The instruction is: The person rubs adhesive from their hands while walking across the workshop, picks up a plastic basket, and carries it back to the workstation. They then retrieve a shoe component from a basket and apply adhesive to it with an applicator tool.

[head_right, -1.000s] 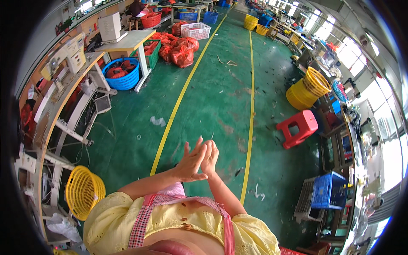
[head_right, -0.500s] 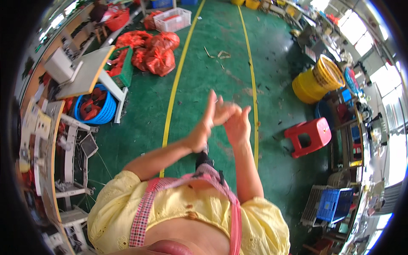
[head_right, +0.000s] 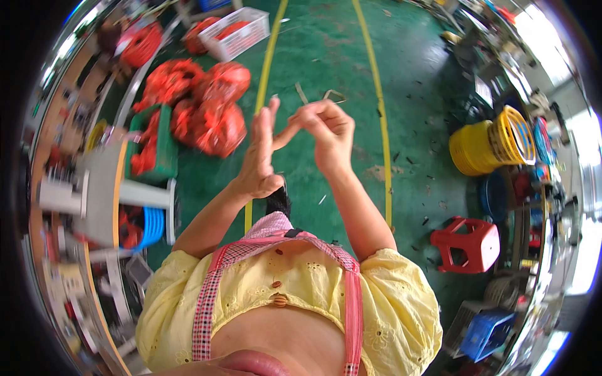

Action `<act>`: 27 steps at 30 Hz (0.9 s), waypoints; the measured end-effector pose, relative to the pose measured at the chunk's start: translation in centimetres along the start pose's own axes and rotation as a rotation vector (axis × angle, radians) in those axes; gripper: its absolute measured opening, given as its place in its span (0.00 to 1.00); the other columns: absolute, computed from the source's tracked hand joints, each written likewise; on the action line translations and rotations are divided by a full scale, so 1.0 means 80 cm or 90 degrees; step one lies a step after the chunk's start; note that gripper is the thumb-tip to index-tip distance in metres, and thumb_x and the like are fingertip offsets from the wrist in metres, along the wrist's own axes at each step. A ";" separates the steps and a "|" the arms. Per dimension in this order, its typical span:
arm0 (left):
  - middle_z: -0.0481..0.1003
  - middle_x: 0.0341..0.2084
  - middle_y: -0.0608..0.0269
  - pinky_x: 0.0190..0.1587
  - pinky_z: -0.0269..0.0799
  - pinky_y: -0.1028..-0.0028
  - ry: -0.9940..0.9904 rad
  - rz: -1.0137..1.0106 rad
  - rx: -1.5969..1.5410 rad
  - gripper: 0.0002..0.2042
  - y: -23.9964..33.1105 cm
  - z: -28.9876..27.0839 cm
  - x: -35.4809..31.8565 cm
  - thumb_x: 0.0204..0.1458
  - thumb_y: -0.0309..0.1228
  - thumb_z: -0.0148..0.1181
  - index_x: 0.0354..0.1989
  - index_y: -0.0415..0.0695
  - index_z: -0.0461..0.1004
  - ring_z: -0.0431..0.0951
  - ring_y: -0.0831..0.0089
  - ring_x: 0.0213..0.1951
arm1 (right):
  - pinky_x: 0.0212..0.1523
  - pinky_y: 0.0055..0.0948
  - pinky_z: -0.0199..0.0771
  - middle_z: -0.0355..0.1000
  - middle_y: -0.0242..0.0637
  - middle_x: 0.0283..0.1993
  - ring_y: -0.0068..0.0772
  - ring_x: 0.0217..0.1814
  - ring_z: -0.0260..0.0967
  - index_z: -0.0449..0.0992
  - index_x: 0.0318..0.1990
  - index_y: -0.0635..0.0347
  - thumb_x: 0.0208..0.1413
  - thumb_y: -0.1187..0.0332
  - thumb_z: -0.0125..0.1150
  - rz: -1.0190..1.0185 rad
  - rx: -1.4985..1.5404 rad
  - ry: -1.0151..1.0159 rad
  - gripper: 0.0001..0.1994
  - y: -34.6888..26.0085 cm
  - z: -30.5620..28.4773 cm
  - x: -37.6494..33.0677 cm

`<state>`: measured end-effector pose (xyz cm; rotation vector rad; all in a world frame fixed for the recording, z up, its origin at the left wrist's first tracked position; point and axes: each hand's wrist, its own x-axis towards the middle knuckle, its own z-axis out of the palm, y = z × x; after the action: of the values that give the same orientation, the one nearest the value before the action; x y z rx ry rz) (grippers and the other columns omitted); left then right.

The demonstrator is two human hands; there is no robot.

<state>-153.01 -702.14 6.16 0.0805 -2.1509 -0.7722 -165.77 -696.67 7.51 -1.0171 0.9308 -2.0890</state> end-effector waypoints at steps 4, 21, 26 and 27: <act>0.51 0.52 0.43 0.52 0.28 0.50 -0.128 0.001 0.087 0.45 -0.180 -0.027 0.104 0.37 0.64 0.35 0.57 0.40 0.37 0.44 0.55 0.57 | 0.32 0.21 0.61 0.69 0.35 0.24 0.22 0.28 0.63 0.68 0.25 0.64 0.45 0.71 0.50 0.120 -0.130 0.000 0.05 0.078 -0.039 0.168; 0.71 0.33 0.61 0.49 0.50 0.60 -0.348 0.173 0.043 0.18 -0.753 0.037 0.621 0.41 0.40 0.51 0.38 0.42 0.69 0.65 0.64 0.45 | 0.26 0.21 0.62 0.65 0.30 0.22 0.20 0.27 0.61 0.67 0.26 0.61 0.49 0.61 0.46 0.195 -0.185 0.138 0.12 0.379 -0.344 0.800; 0.67 0.39 0.60 0.51 0.34 0.47 -0.384 0.114 0.258 0.16 -0.929 0.026 0.717 0.36 0.37 0.55 0.34 0.42 0.70 0.57 0.61 0.52 | 0.34 0.18 0.63 0.65 0.30 0.29 0.18 0.31 0.61 0.67 0.35 0.64 0.46 0.67 0.52 0.193 -0.119 0.056 0.11 0.433 -0.284 1.011; 0.64 0.43 0.58 0.49 0.36 0.44 -0.409 0.099 0.264 0.16 -0.969 0.031 0.737 0.35 0.36 0.57 0.33 0.43 0.70 0.54 0.60 0.53 | 0.34 0.20 0.64 0.65 0.31 0.29 0.18 0.32 0.62 0.66 0.35 0.64 0.45 0.69 0.53 0.164 -0.130 0.104 0.11 0.463 -0.294 1.049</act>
<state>-208.87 -781.89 2.81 -0.1373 -2.8611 -0.2608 -219.42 -774.33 -0.18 -0.7844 1.3057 -1.9091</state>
